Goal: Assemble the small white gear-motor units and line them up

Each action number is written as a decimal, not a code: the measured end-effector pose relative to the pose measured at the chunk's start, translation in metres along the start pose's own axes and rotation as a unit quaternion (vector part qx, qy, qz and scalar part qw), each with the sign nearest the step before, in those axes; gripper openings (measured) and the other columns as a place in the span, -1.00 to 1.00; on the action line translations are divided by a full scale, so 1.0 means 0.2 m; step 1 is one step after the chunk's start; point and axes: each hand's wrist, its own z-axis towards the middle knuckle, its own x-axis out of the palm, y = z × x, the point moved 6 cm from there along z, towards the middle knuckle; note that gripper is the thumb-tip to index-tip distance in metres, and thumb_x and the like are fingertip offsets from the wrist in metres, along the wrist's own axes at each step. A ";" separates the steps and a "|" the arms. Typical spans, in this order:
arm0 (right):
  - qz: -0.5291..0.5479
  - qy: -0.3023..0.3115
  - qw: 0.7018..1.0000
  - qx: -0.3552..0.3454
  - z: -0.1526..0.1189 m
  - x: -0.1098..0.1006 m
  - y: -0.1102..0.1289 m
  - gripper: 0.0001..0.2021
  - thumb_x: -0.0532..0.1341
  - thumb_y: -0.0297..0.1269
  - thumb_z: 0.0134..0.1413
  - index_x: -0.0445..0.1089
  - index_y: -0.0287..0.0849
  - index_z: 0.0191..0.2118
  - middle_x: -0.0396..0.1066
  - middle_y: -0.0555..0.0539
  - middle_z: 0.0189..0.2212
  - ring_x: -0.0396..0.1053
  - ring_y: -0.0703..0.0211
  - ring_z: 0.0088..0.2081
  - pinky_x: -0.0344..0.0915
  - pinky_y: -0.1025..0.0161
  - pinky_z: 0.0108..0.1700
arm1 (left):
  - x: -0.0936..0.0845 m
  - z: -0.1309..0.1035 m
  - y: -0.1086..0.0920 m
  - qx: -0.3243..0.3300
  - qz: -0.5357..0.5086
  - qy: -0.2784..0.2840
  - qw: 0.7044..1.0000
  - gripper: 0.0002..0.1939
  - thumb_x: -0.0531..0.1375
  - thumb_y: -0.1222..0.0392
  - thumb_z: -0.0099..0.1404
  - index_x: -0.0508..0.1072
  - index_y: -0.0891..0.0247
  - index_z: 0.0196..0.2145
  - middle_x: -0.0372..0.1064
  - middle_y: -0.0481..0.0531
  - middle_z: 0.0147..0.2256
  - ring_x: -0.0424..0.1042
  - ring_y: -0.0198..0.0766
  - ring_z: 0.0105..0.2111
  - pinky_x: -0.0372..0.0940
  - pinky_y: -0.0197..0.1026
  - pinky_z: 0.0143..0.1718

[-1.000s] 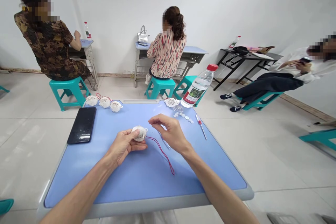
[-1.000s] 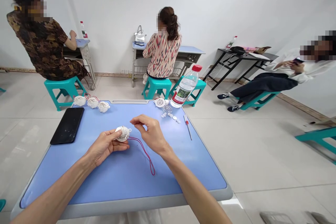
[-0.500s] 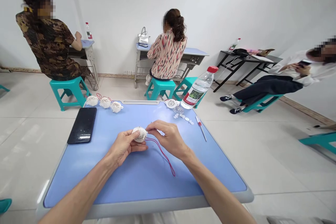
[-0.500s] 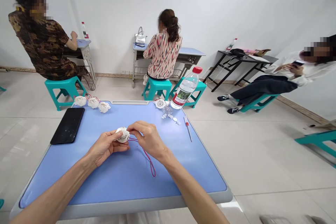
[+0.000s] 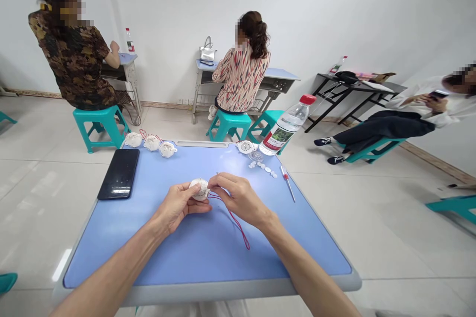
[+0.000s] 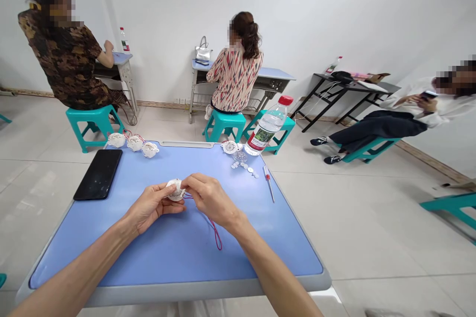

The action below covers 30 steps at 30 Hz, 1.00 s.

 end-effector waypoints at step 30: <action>-0.031 0.017 0.999 -0.010 0.00 0.03 0.01 -0.74 0.04 -0.55 0.16 0.37 -0.13 -0.14 0.43 -0.04 -0.39 0.35 0.20 -0.35 0.29 0.28 -0.30 | 0.01 0.01 0.01 0.000 0.012 0.023 1.000 -0.78 0.23 0.17 0.22 0.51 0.42 -0.30 0.44 0.12 -0.42 0.47 -0.26 -0.41 0.45 -0.17 -0.24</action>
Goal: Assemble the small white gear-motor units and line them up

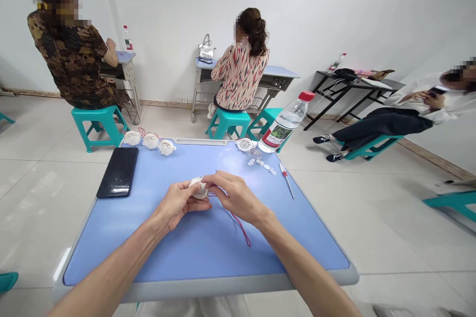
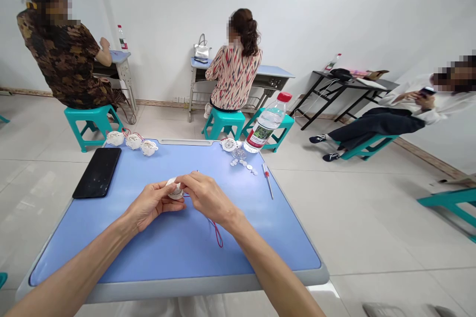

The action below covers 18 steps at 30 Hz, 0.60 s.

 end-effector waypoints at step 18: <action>0.079 -0.013 0.995 0.057 0.00 0.01 -0.07 -0.77 0.17 -0.60 0.03 0.43 -0.18 -0.22 0.45 -0.03 -0.40 0.39 0.24 -0.36 0.32 0.30 -0.28 | -0.01 0.01 0.01 0.011 -0.006 -0.002 1.000 -0.79 0.21 0.18 0.25 0.51 0.42 -0.27 0.44 0.12 -0.39 0.47 -0.26 -0.38 0.45 -0.15 -0.22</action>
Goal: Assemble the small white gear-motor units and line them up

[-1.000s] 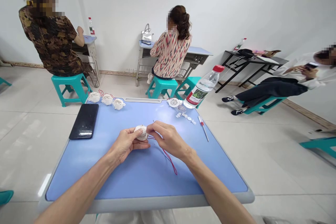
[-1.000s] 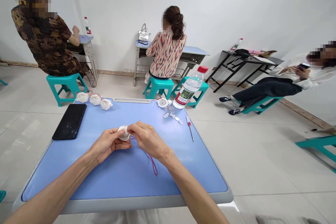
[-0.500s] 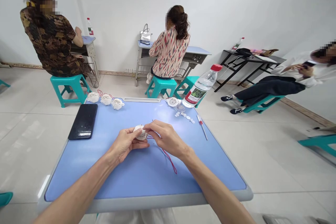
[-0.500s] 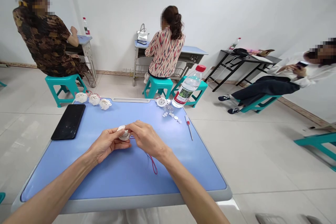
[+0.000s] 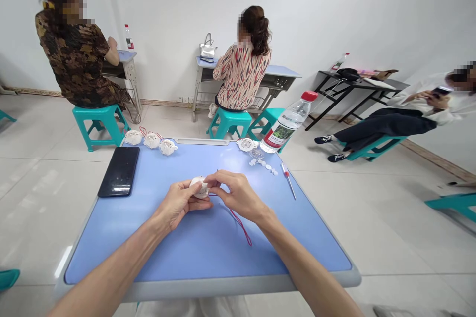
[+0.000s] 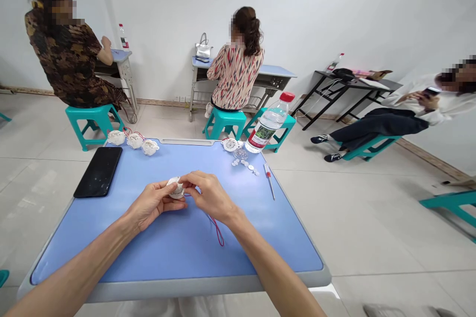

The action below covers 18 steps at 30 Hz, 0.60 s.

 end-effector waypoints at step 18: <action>-0.036 0.030 0.998 -0.037 -0.01 0.00 0.01 -0.69 0.05 -0.58 0.13 0.47 -0.12 -0.20 0.44 -0.08 -0.31 0.39 0.21 -0.28 0.31 0.27 -0.23 | 0.00 0.00 0.01 -0.031 -0.043 -0.026 0.998 -0.82 0.16 0.29 0.27 0.50 0.47 -0.26 0.47 0.16 -0.40 0.50 -0.23 -0.41 0.47 -0.18 -0.27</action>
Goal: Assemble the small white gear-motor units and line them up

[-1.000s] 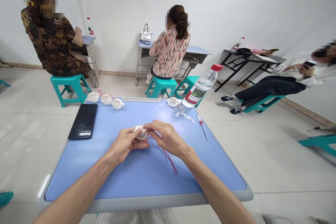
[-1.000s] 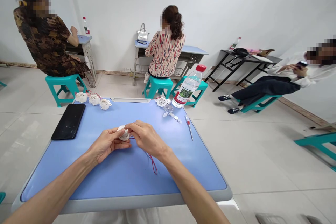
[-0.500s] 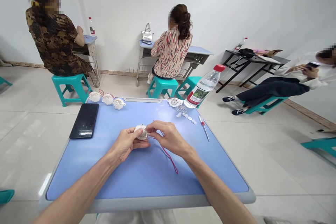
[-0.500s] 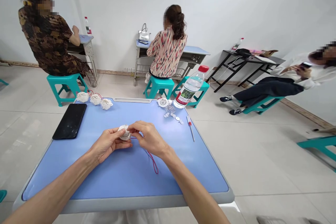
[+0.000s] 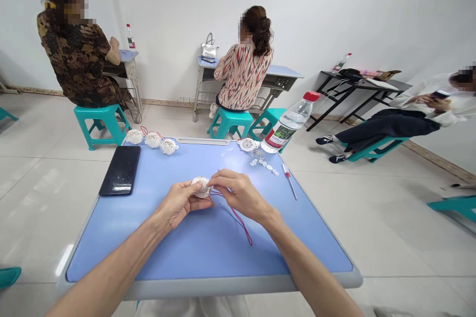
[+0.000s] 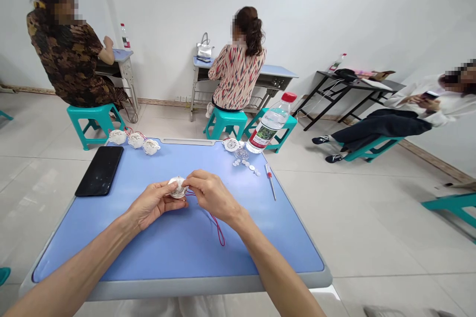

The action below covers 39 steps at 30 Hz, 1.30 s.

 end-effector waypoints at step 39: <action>-0.009 0.124 0.988 0.088 -0.02 0.04 0.04 -0.79 0.18 -0.59 0.05 0.50 -0.15 -0.36 0.45 0.02 -0.45 0.35 0.29 -0.43 0.19 0.37 -0.35 | 0.01 0.00 -0.03 0.023 0.016 0.003 1.000 -0.78 0.20 0.22 0.25 0.49 0.45 -0.21 0.52 0.23 -0.32 0.53 -0.20 -0.36 0.45 -0.19 -0.24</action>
